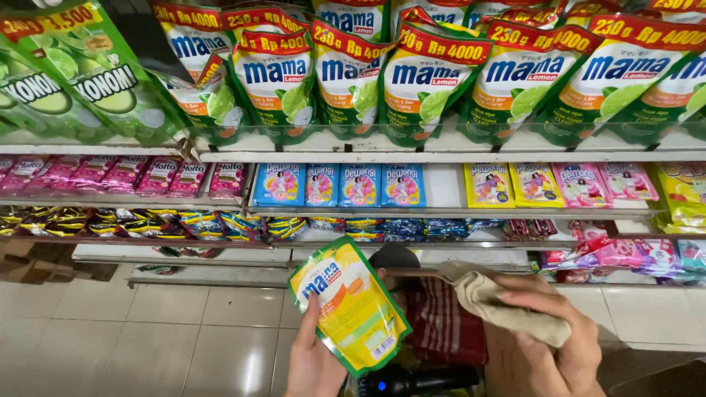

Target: Wiping down pouches of dish soap with a cloth and arranging them on the store shelves.

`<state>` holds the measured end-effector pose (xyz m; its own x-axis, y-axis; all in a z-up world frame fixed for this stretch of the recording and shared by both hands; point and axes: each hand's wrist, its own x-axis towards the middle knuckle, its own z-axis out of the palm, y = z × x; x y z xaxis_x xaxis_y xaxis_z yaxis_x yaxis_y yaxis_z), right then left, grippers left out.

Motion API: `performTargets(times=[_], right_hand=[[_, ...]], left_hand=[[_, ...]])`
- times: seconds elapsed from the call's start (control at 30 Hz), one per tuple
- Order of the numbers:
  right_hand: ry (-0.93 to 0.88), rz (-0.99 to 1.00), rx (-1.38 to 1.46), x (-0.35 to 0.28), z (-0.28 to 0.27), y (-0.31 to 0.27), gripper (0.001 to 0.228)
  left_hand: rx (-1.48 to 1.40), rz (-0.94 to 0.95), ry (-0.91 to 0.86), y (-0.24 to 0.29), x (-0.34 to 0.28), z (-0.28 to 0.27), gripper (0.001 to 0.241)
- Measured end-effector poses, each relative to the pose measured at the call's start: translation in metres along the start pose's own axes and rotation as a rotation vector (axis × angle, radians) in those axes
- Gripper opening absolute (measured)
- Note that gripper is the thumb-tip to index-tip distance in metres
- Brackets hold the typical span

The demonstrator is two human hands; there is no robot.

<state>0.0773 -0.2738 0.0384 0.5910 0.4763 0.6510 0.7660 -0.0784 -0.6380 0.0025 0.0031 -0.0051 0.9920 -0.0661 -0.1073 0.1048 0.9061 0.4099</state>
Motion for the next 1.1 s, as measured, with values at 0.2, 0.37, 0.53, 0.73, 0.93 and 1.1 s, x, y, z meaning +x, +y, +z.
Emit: performTargets(times=[0.2, 0.37, 0.53, 0.73, 0.93, 1.1], right_hand=[[-0.305, -0.113, 0.039, 0.046, 0.012, -0.001, 0.032], [-0.245, 0.106, -0.488, 0.071, -0.002, 0.084, 0.044], [-0.064, 0.494, -0.664, 0.061, -0.014, 0.253, 0.032], [-0.255, 0.380, -0.594, 0.076, 0.003, 0.308, 0.043], [-0.336, 0.243, -0.263, 0.089, 0.017, 0.167, 0.038], [-0.216, 0.177, 0.052, 0.030, -0.006, 0.035, 0.007]], left_hand=[[0.012, 0.025, -0.006, -0.003, 0.005, -0.013, 0.075], [-0.018, 0.075, -0.007, -0.006, -0.010, -0.019, 0.073], [-0.037, 0.123, 0.032, -0.013, -0.032, -0.026, 0.074], [-0.190, 0.136, 0.011, -0.027, -0.050, -0.036, 0.072], [-0.195, 0.209, -0.030, -0.038, -0.060, -0.032, 0.072], [-0.129, 0.177, 0.052, -0.045, -0.069, -0.028, 0.073]])
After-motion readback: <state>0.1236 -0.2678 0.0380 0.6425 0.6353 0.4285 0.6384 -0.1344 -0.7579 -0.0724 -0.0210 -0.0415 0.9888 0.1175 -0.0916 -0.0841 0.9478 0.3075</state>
